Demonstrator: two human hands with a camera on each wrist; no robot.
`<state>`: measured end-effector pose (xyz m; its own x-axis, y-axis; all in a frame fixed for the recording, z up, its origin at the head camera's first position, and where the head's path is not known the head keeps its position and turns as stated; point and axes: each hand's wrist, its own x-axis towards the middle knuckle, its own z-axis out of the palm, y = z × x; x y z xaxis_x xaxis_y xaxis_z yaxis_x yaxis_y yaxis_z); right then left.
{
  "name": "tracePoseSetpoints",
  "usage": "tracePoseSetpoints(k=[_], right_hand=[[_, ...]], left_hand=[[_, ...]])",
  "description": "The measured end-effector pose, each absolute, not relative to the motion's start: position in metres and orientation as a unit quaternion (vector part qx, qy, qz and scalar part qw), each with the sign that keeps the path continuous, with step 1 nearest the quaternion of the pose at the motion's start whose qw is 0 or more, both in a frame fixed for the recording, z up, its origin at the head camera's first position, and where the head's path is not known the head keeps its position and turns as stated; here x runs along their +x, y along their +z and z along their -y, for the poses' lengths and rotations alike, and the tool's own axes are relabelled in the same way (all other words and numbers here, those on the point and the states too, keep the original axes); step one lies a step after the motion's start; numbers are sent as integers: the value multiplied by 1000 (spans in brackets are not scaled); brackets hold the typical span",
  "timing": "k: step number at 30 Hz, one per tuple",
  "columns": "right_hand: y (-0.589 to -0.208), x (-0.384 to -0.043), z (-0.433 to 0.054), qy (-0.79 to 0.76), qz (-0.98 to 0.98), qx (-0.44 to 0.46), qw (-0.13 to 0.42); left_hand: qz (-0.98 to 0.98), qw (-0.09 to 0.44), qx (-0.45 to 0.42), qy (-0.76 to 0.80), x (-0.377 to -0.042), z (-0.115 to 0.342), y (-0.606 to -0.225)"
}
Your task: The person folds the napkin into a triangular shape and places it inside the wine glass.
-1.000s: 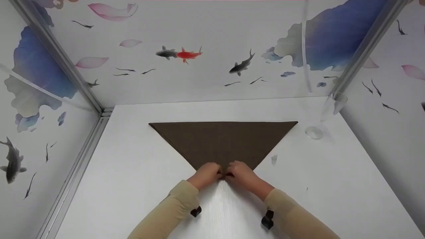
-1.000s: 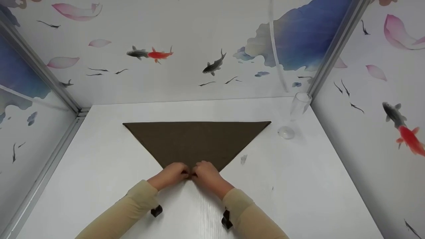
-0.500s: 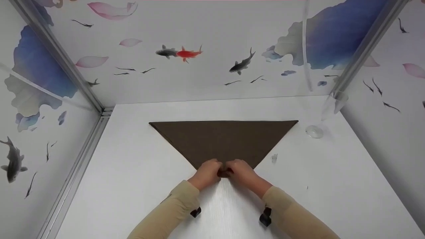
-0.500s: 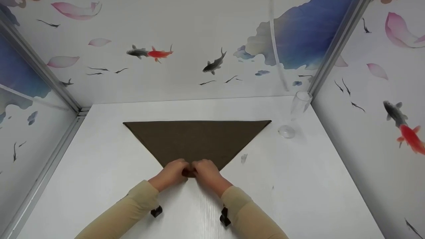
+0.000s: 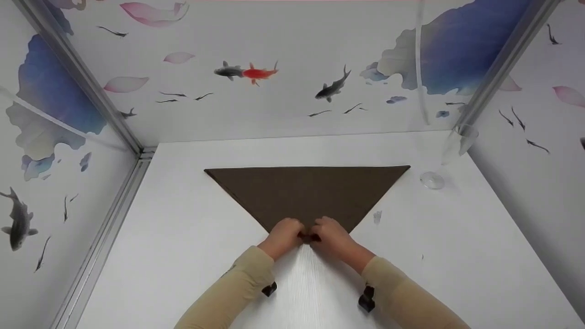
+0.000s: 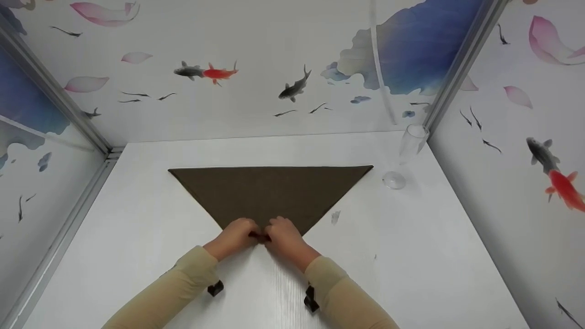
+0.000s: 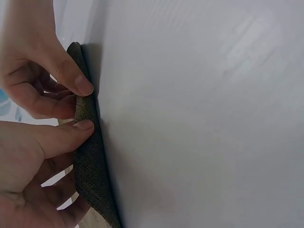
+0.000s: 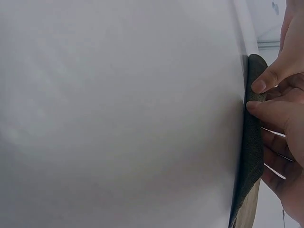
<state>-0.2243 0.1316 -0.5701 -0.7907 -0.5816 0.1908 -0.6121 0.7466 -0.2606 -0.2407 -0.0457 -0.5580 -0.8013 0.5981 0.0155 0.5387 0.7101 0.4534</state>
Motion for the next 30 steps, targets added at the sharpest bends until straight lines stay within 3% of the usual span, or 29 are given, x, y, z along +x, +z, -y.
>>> tracePoseSetpoints(k=[16, 23, 30], right_hand=[[-568, -227, -130, 172, 934, 312, 2], [-571, -227, -130, 166, 937, 307, 26], [-569, -224, -131, 160, 936, 305, 67]], left_hand=[[-935, 30, 307, 177, -233, 44, -555], [-937, -12, 323, 133, -233, 40, -560], [-935, -8, 326, 137, -236, 41, -560]])
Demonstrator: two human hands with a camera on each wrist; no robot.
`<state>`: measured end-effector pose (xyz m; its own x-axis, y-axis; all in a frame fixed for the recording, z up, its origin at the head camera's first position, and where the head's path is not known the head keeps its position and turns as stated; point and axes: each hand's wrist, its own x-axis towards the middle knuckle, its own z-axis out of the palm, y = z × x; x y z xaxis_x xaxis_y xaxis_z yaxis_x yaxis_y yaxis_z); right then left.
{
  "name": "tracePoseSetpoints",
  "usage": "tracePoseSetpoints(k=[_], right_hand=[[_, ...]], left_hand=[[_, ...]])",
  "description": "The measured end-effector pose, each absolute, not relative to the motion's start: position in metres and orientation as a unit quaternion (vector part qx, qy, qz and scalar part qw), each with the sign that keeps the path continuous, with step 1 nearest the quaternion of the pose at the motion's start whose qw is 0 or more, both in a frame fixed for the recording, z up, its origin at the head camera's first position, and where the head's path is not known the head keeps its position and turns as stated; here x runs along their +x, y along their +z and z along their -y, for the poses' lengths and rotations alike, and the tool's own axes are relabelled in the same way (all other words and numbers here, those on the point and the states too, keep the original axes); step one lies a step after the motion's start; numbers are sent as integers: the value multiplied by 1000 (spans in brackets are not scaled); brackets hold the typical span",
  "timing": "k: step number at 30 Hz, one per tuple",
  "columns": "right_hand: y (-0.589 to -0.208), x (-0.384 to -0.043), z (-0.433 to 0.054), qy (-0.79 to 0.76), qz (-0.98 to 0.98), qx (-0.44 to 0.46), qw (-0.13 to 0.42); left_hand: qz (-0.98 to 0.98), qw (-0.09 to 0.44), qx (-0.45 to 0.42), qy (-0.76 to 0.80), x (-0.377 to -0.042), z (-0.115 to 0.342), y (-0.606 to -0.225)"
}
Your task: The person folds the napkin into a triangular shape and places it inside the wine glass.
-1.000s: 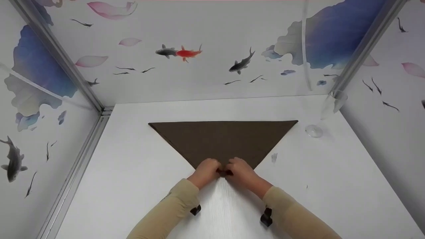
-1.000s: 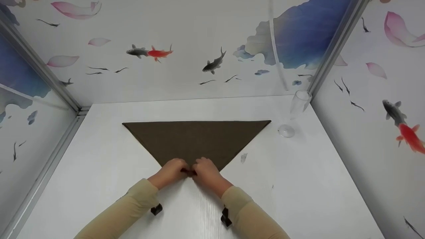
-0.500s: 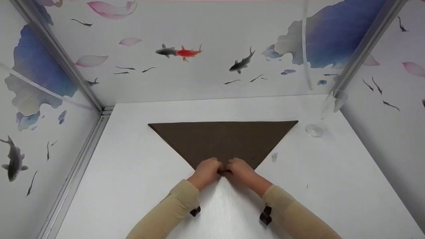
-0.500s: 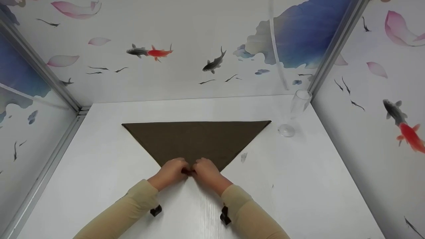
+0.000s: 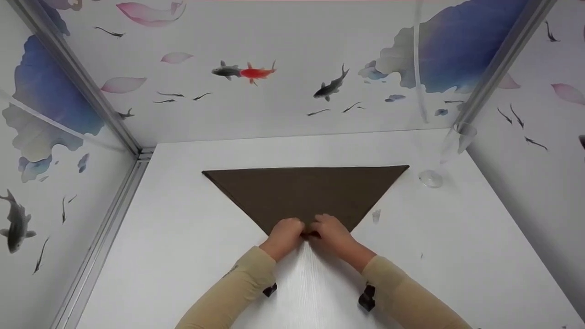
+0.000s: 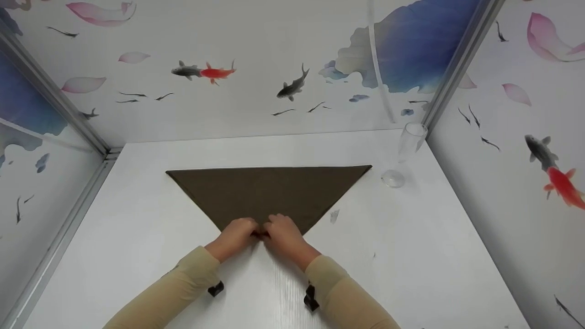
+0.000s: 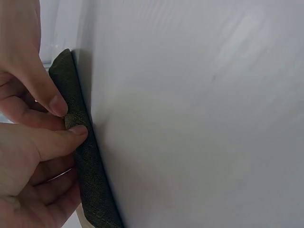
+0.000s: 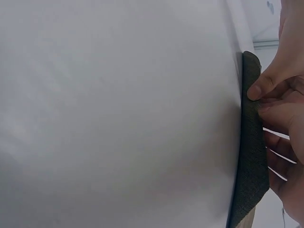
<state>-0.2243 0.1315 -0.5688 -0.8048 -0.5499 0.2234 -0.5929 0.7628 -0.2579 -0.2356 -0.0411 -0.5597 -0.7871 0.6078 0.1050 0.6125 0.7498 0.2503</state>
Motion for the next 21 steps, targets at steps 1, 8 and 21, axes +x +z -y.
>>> tracePoseSetpoints(k=[1, 8, 21], right_hand=[[-568, -224, -132, 160, 934, 310, 73], [-570, -225, -135, 153, 930, 326, 68], [-568, -225, -134, 214, 918, 334, 32]], left_hand=[[936, 6, -325, -137, -236, 42, -559], [934, -13, -325, -146, -236, 43, -558], [935, 15, -328, -134, -228, 49, -554]])
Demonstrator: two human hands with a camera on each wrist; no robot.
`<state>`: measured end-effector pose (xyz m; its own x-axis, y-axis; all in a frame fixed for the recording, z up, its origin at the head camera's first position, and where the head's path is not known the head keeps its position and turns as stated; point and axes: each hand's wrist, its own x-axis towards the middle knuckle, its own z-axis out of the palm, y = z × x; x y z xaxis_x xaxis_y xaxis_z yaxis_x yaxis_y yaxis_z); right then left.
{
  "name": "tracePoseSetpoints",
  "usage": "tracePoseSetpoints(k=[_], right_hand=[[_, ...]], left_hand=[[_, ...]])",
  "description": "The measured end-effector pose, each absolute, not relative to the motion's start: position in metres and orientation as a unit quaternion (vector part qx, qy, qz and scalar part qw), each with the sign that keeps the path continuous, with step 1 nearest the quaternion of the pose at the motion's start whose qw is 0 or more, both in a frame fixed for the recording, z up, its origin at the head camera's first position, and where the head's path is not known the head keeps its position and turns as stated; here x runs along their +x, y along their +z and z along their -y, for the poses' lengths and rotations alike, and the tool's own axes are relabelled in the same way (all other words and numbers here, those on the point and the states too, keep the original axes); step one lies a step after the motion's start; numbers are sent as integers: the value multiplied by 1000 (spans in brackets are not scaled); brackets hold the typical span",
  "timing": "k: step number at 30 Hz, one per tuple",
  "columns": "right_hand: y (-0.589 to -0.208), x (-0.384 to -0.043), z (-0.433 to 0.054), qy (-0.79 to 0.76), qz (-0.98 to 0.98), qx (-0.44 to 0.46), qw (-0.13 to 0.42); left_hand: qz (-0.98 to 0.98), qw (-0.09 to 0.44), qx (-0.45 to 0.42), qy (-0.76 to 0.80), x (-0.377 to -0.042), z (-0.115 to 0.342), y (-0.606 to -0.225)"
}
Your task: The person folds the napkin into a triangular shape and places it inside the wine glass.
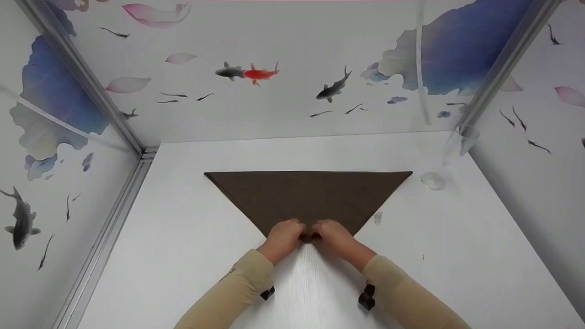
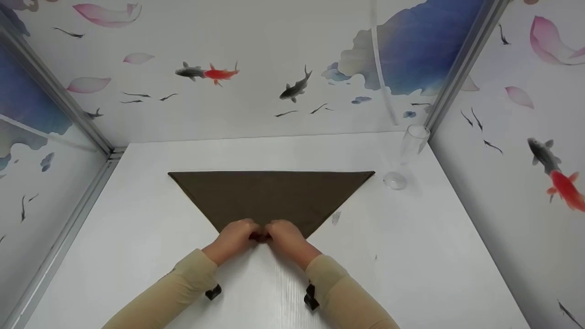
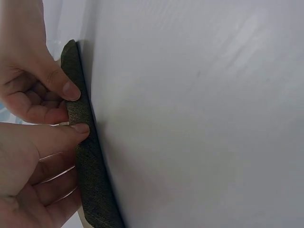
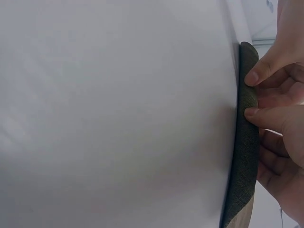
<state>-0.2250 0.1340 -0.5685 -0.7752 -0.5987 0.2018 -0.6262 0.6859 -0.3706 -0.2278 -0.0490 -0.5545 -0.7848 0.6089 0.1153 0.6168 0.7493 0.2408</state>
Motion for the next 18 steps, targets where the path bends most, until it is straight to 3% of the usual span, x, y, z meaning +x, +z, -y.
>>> tracePoseSetpoints(k=[10, 18], right_hand=[[-570, -227, -135, 206, 923, 323, 20], [-570, -222, -135, 149, 931, 326, 63]], left_hand=[[930, 22, -341, -139, -233, 47, -558], [930, 24, -348, -118, -236, 46, -559]])
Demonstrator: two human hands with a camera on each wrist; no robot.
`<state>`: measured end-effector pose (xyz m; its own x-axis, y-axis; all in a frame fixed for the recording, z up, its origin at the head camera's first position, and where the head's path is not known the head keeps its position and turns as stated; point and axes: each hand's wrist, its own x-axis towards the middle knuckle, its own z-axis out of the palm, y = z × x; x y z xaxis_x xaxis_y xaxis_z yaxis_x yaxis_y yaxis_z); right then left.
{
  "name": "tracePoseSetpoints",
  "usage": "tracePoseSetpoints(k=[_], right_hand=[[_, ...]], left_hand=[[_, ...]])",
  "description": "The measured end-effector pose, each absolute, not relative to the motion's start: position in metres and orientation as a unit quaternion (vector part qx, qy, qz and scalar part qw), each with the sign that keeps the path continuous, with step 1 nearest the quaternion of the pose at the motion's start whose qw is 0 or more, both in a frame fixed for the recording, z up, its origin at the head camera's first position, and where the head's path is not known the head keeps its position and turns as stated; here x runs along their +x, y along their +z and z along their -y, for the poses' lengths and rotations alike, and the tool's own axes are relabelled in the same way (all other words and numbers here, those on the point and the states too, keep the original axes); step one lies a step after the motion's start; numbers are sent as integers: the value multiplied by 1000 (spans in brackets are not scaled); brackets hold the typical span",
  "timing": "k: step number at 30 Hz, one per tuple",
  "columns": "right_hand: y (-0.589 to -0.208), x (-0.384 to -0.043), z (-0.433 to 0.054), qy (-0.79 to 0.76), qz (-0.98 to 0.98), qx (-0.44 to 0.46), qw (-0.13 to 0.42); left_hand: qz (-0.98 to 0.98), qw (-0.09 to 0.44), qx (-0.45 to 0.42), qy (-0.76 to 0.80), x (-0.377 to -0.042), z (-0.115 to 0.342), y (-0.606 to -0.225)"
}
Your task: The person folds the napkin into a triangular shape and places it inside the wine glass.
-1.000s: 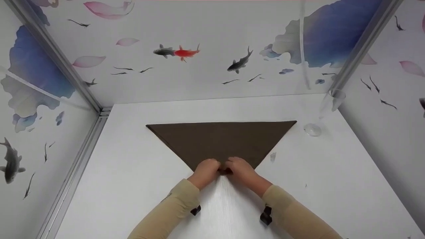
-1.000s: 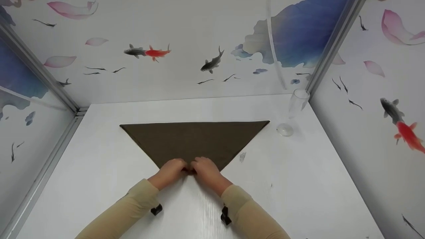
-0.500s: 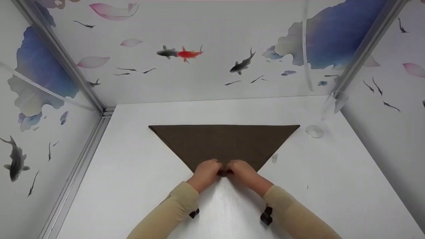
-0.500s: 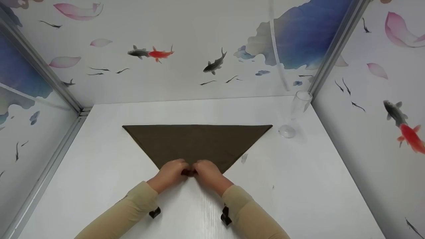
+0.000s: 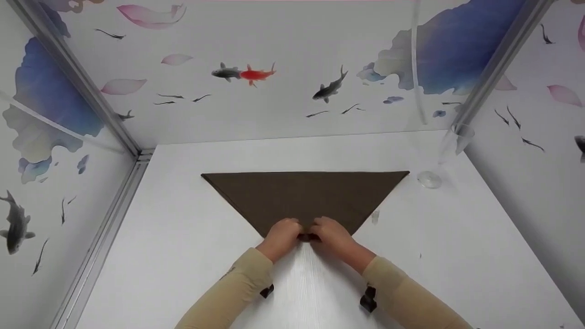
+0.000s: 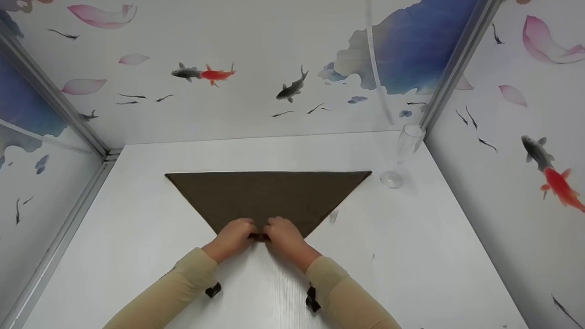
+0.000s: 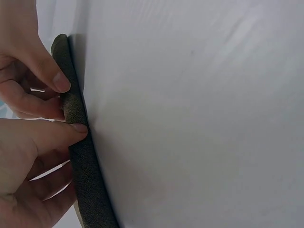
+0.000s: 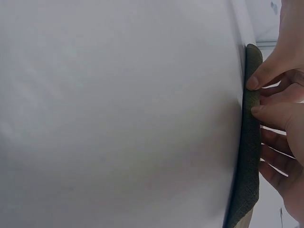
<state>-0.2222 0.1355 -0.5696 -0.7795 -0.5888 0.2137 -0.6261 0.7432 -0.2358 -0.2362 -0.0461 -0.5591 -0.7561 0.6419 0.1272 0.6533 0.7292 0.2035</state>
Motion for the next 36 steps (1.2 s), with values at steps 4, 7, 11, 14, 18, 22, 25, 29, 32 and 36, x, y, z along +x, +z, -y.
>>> tracePoseSetpoints(k=[4, 7, 11, 14, 18, 22, 25, 29, 32, 36], right_hand=[[-570, -221, -135, 146, 930, 331, 70], [-571, -221, -135, 147, 927, 335, 79], [-574, -221, -135, 156, 923, 340, 85], [-574, -220, -135, 163, 921, 342, 85], [-572, -221, -133, 165, 925, 335, 71], [-569, -223, -132, 168, 932, 319, 45], [-569, -225, -132, 177, 935, 307, 27], [-568, -226, -131, 191, 936, 296, 9], [-567, -225, -130, 185, 939, 288, 15], [-568, -220, -128, 163, 945, 281, 42]], left_hand=[[931, 30, -349, -108, -237, 47, -559], [931, 23, -346, -115, -236, 47, -558], [931, 9, -339, -136, -234, 48, -556], [930, 5, -335, -149, -232, 49, -555], [931, 9, -333, -151, -231, 51, -557], [931, 36, -341, -124, -231, 50, -558], [932, 58, -346, -94, -231, 48, -559], [934, 64, -344, -75, -231, 47, -558], [934, 63, -344, -79, -232, 46, -558], [935, 61, -339, -86, -235, 46, -558]])
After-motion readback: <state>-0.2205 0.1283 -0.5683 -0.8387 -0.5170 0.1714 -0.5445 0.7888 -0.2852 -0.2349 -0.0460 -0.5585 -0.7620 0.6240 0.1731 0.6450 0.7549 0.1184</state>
